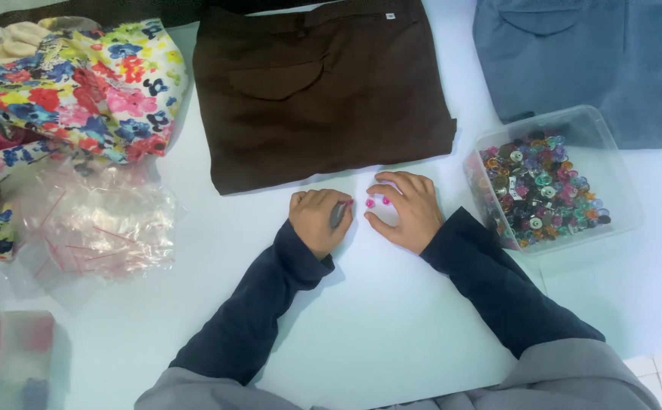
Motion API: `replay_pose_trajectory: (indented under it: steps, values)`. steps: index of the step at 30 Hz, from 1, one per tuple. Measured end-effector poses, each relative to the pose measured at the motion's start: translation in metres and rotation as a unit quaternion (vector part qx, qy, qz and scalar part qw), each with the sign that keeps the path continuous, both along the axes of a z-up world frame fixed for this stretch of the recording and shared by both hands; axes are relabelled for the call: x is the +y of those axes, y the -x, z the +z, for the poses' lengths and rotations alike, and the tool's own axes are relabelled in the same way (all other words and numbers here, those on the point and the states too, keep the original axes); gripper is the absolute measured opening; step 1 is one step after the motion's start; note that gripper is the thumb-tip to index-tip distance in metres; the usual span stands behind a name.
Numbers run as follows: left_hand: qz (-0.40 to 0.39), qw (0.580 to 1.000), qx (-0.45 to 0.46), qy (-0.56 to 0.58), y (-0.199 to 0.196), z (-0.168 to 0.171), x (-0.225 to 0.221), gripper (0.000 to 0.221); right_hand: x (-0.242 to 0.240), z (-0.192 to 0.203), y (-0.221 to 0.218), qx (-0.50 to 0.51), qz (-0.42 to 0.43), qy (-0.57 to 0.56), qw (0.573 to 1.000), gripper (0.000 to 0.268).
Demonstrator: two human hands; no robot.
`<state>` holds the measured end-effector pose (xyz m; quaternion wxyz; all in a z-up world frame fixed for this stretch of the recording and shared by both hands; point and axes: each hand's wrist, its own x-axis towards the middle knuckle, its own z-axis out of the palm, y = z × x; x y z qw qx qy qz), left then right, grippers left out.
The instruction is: Sorting specific pink buttons from a mixed container and placing them into a small plastic bag.
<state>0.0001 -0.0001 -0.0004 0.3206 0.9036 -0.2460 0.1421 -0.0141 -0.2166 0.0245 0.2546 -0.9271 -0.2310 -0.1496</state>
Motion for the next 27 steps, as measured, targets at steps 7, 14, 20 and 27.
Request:
replay_pose_trajectory:
  steps: [7,14,20,27]
  values:
    - [0.008,1.000,0.009,0.028,0.003,0.004,-0.001,0.013,-0.008,-0.013,-0.001,0.050,-0.014,0.009,0.999,0.018]
    - [-0.025,0.999,-0.027,0.006,0.004,0.001,-0.003,0.012,-0.008,-0.008,0.000,0.023,-0.009,0.018,1.000,0.017]
    - [-0.015,1.000,-0.014,0.005,0.005,0.002,-0.003,0.012,-0.016,-0.022,0.001,0.025,-0.025,0.005,0.999,0.029]
    - [-0.014,1.000,0.011,-0.014,0.003,0.000,-0.001,0.013,-0.024,-0.024,0.001,0.041,-0.057,0.003,0.998,0.018]
